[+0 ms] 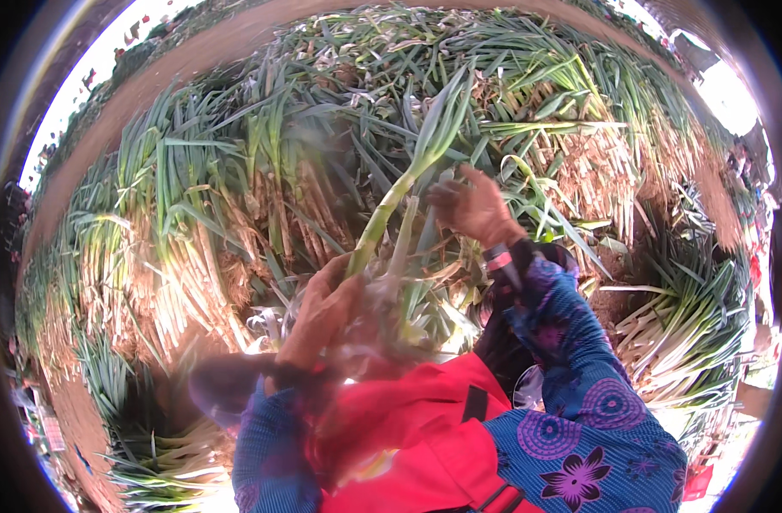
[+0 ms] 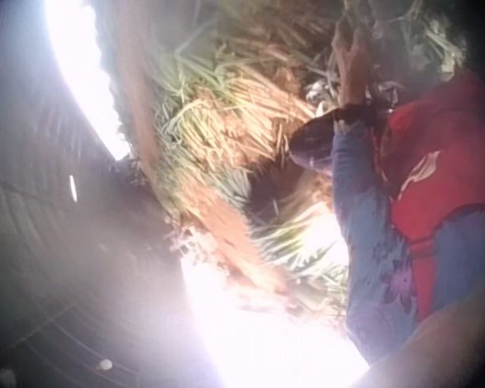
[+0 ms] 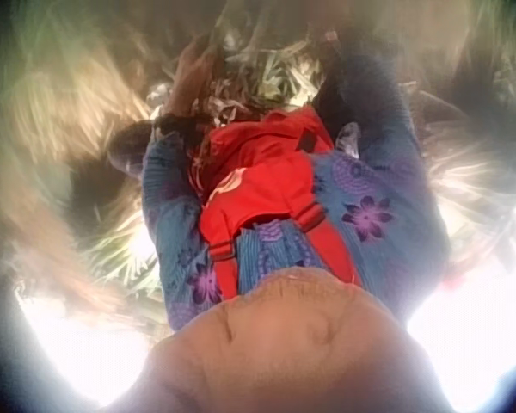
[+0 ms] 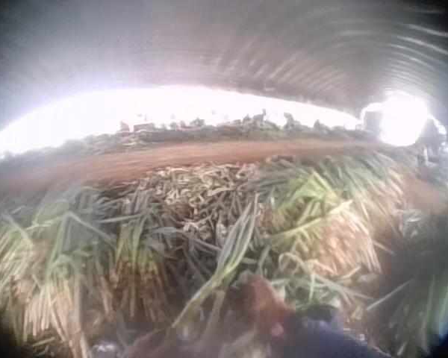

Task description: The person cleans leeks by hand, peeling away the outer layers and pulling off the green leaves before placing them onto a pile.

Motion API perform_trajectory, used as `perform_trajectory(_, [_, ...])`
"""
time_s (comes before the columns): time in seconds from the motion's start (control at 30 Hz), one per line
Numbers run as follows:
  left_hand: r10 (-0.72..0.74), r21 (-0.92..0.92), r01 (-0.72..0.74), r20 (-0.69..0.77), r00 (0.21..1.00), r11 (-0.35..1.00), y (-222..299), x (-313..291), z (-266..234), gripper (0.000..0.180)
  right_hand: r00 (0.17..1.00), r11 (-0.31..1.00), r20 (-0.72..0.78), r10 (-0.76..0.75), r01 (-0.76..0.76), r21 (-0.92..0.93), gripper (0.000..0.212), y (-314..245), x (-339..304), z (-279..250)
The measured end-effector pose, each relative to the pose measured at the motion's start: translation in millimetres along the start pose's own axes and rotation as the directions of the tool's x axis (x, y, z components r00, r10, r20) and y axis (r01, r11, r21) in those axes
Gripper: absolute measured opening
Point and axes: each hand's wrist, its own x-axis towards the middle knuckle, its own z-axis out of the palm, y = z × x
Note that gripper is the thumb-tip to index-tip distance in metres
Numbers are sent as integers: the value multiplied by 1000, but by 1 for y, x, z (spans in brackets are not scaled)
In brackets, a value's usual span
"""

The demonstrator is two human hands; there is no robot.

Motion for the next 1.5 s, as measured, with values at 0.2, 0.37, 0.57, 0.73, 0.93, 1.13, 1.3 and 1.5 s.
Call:
perform_trajectory(0.2, [-48,-52,56,138,989,997,8,7,19,44,902,948,295,-315,286,137,40,-6,-10,38])
perform_trajectory(0.37, [424,622,-336,8,906,707,3,56,30,35,770,872,413,-486,396,287,30,-11,2,23])
perform_trajectory(0.57, [568,808,-323,-18,823,494,3,100,67,28,768,814,278,-576,508,282,23,-5,-12,38])
perform_trajectory(0.73, [582,886,-249,-28,812,391,-3,114,89,20,759,789,227,-610,558,258,20,-5,-20,35])
perform_trajectory(0.93, [523,941,-194,21,852,277,-6,116,104,13,750,760,121,-650,640,114,20,6,-28,34])
perform_trajectory(1.13, [491,907,-213,8,871,364,-17,123,105,18,736,736,25,-677,677,-7,22,10,-39,35])
perform_trajectory(1.3, [466,622,-337,-51,883,707,-21,122,99,20,717,725,113,-688,685,67,26,-7,-46,26])
perform_trajectory(1.5, [483,584,-344,-95,871,736,3,110,114,25,735,749,156,-660,660,62,25,4,-51,33])
